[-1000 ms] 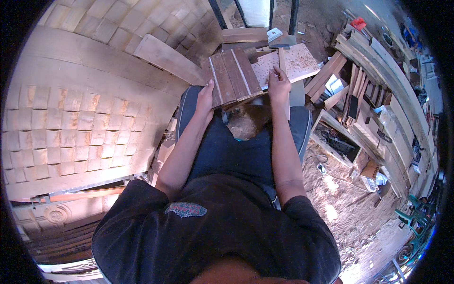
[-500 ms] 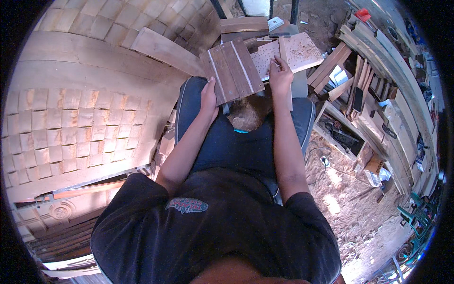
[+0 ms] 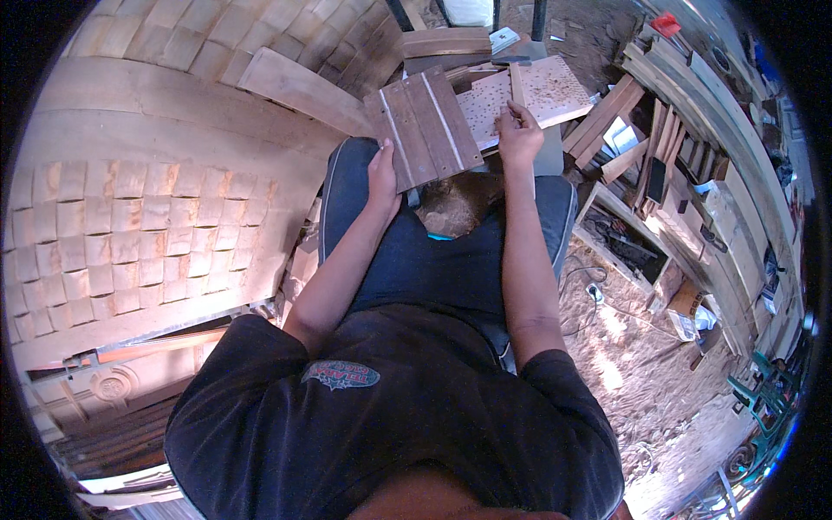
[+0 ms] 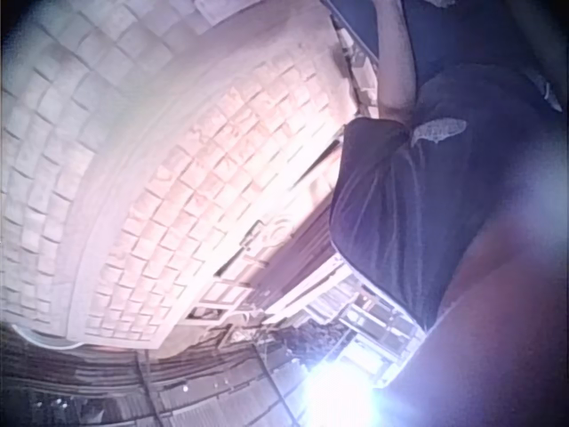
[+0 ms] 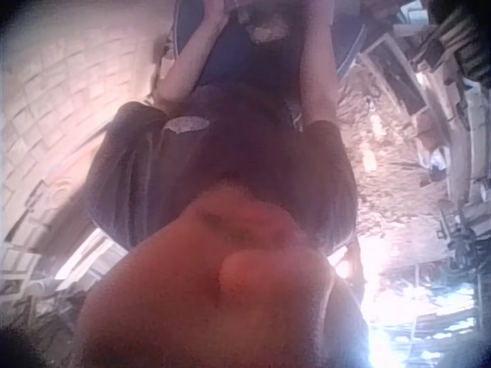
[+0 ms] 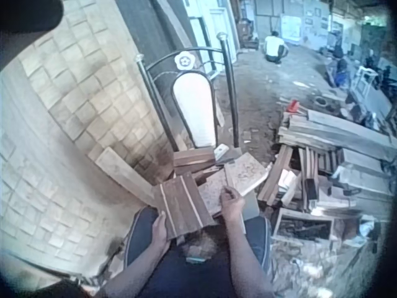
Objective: The person assembles pieces of wood by fitting them together and securing them with a hammer.
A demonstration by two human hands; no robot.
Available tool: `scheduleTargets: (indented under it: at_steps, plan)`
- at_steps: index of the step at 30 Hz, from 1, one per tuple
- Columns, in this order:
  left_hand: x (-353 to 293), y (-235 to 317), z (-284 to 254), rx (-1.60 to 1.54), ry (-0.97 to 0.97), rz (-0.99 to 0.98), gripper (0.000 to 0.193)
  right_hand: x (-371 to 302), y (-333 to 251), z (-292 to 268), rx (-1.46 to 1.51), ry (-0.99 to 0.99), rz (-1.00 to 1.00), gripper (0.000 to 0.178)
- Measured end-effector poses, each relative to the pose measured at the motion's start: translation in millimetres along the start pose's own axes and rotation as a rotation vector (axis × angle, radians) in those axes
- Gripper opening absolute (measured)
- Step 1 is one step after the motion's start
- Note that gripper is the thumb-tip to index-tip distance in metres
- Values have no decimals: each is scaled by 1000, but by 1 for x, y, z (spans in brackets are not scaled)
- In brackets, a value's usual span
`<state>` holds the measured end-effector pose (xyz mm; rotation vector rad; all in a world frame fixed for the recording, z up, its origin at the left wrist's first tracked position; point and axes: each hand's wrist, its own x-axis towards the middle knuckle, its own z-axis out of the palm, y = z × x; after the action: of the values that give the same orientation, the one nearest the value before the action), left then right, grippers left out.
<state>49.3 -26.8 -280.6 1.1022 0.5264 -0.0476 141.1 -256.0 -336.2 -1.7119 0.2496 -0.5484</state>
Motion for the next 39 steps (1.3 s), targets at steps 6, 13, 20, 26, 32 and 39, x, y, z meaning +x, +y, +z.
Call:
scheduleTargets:
  at_steps: [6,13,20,26,32,39]
  plan:
    - [-2,-1,-2,7,75,1,43,-18,-41,1,-180,-73,-27,22]
    - [1,-4,-3,6,15,-19,42,-12,-29,-1,-184,39,-108,20]
    - [3,-2,0,-8,31,-13,40,-6,-17,0,-10,54,16,18]
    - [1,6,-3,-17,20,-12,40,-4,-25,-1,132,39,226,19]
    - [9,9,4,26,-31,34,38,2,-21,10,51,123,33,20]
    - [32,16,12,5,-42,48,38,22,-29,21,-38,149,50,22]
